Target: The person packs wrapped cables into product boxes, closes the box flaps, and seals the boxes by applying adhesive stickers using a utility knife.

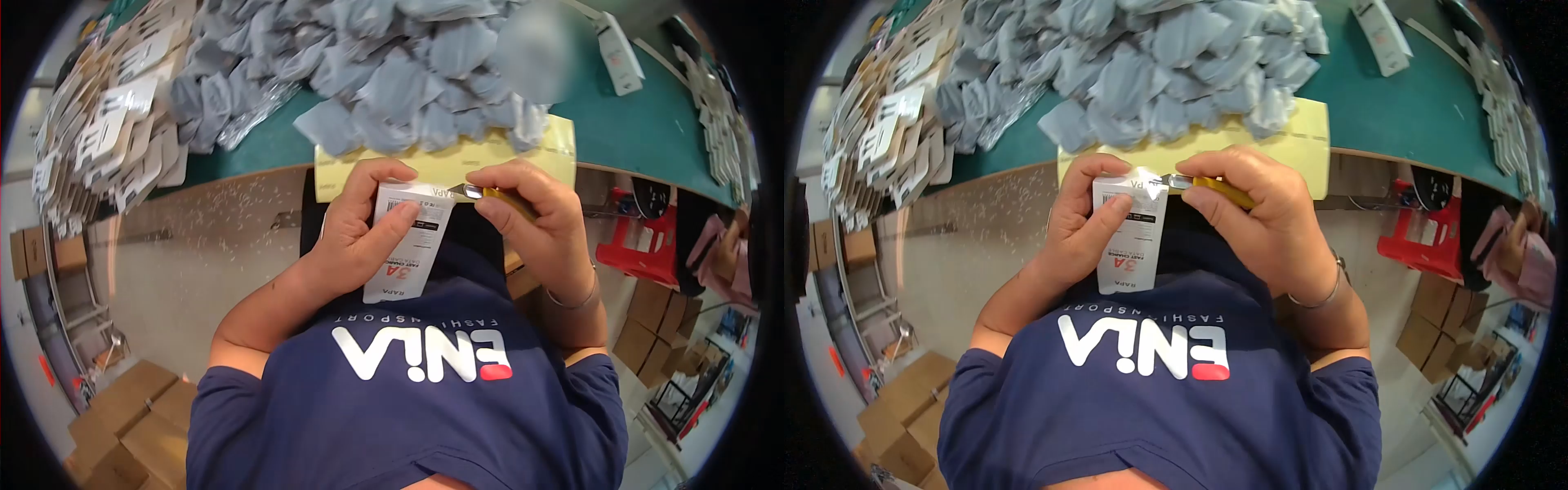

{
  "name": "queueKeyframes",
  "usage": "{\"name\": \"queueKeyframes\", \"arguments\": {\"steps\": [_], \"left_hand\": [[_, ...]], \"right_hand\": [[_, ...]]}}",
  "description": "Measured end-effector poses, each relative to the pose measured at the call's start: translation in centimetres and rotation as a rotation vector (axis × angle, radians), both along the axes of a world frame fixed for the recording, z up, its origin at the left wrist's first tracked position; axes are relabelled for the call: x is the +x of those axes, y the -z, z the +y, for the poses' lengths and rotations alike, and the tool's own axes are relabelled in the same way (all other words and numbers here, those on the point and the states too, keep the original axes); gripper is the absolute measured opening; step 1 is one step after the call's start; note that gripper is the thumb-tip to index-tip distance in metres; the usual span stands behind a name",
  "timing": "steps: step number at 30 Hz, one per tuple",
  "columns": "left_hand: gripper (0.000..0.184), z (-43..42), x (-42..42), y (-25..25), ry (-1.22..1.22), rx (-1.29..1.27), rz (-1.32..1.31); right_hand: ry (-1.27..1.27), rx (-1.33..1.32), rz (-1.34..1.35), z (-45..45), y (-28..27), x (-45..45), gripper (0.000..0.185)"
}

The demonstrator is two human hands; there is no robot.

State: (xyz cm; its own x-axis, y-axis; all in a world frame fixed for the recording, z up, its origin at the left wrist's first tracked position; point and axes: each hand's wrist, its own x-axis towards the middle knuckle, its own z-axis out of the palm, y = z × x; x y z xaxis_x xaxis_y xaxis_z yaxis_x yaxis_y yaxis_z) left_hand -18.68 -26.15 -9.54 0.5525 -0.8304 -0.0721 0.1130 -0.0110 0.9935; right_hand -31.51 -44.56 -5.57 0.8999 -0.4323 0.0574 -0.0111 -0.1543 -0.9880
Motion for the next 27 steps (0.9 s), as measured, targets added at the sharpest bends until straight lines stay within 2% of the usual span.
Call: {"name": "queueKeyframes", "arguments": {"steps": [4,8,14,18,23,25,26,27], "left_hand": [[0.025,1.9,0.7,-0.2,-0.034,0.020,0.053],[0.024,2.4,1.0,0.0,-0.095,-0.078,-0.165],[0.023,2.6,0.9,1.0,-0.097,-0.154,-0.210],[0.024,2.4,0.4,0.4,-0.095,0.037,-0.201],[0.026,2.6,0.3,-0.1,-0.050,0.034,-0.176],[0.028,2.6,0.3,-0.3,-0.053,0.060,-0.225],[0.030,2.6,0.3,-0.4,-0.053,0.085,-0.270],[0.032,2.3,0.3,-0.4,-0.047,0.102,-0.317]], "right_hand": [[-0.149,-0.185,-0.015,2.1,0.4,1.5,0.018],[-0.150,-0.382,-0.017,3.2,0.4,2.5,0.018],[-0.130,-0.631,-0.042,3.8,-0.2,2.9,0.019],[-0.089,-0.805,-0.040,4.1,-0.6,2.7,0.021],[0.153,-0.891,0.045,2.0,-0.2,3.2,0.022],[0.062,-0.626,-0.023,1.7,-0.7,2.9,0.026],[0.069,-0.632,-0.027,2.2,-0.7,2.8,0.026],[-0.026,-0.602,-0.130,3.3,-0.4,2.9,0.028]]}}
